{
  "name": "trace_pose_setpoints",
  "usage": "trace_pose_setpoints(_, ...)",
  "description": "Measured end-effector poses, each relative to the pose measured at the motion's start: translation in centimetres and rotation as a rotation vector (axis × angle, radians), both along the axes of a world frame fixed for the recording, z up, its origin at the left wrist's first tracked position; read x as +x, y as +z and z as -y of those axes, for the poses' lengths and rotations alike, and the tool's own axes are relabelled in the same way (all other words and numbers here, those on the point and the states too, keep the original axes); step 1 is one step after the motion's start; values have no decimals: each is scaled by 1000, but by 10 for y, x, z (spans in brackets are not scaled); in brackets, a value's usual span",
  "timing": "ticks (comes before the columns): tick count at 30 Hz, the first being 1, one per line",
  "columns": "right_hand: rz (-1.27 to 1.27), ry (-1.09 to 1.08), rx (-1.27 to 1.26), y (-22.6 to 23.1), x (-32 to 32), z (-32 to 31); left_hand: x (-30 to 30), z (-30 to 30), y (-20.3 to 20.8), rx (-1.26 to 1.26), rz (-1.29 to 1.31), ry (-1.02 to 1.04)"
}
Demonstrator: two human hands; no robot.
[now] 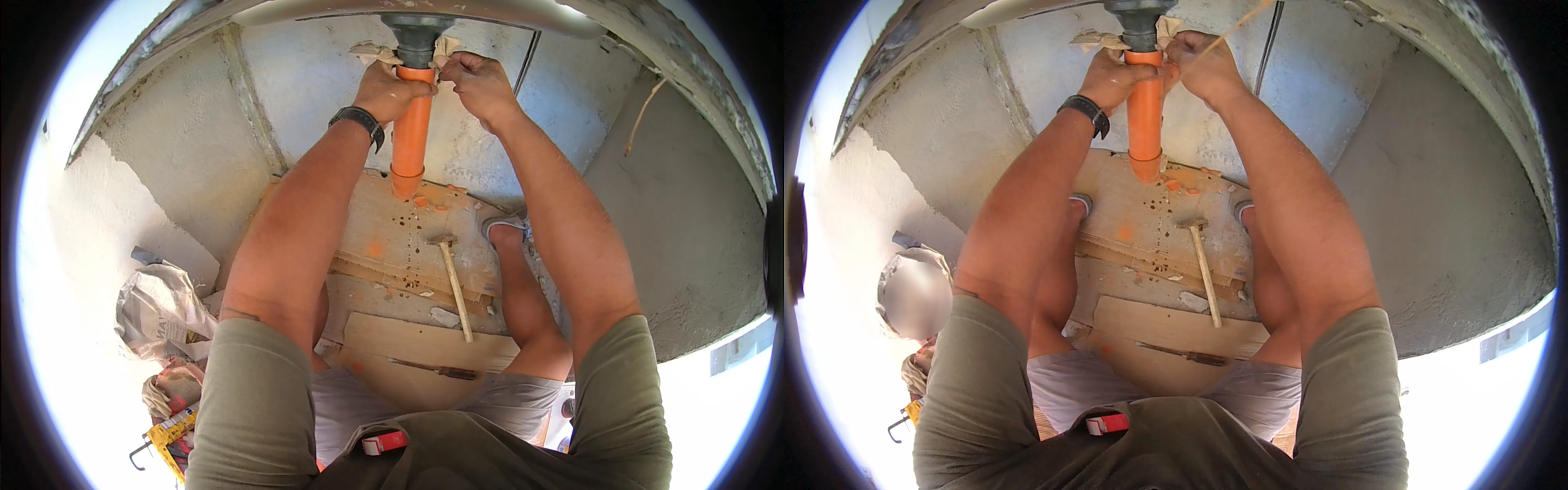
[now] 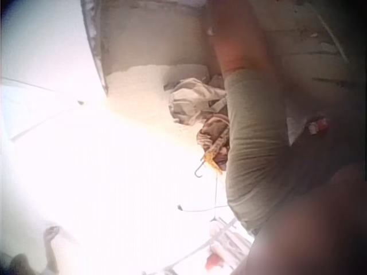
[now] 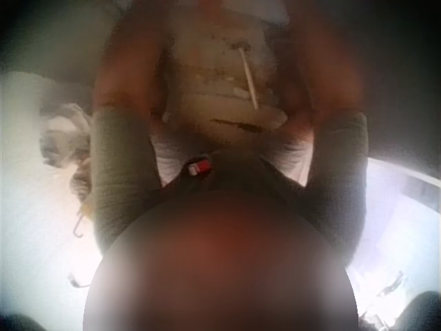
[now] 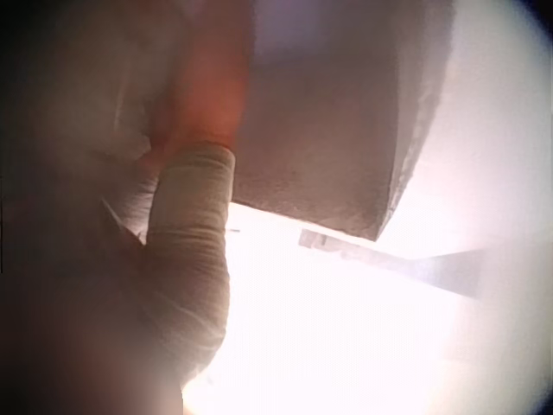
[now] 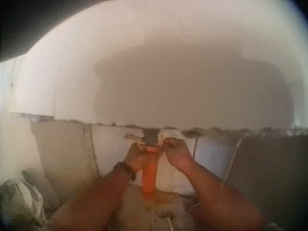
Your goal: The person cleans a pipe joint with a cloth, wraps a rope around the joint, and applies sealant with a caulking gun. The person then smooths the sealant around the joint with a tool.
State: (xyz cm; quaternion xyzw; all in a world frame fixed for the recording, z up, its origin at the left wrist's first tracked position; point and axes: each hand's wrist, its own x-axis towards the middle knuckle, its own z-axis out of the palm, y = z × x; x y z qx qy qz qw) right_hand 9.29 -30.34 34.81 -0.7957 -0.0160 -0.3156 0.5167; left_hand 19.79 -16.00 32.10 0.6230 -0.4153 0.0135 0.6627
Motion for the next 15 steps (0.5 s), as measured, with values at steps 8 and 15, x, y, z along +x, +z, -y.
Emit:
trace_pose_setpoints(8,91,-71,-277,0,-1,8,0,2,-8,-45,82,-45)
trace_pose_setpoints(15,435,-200,-651,-8,1,-2,3,11,-20,-114,100,-31)
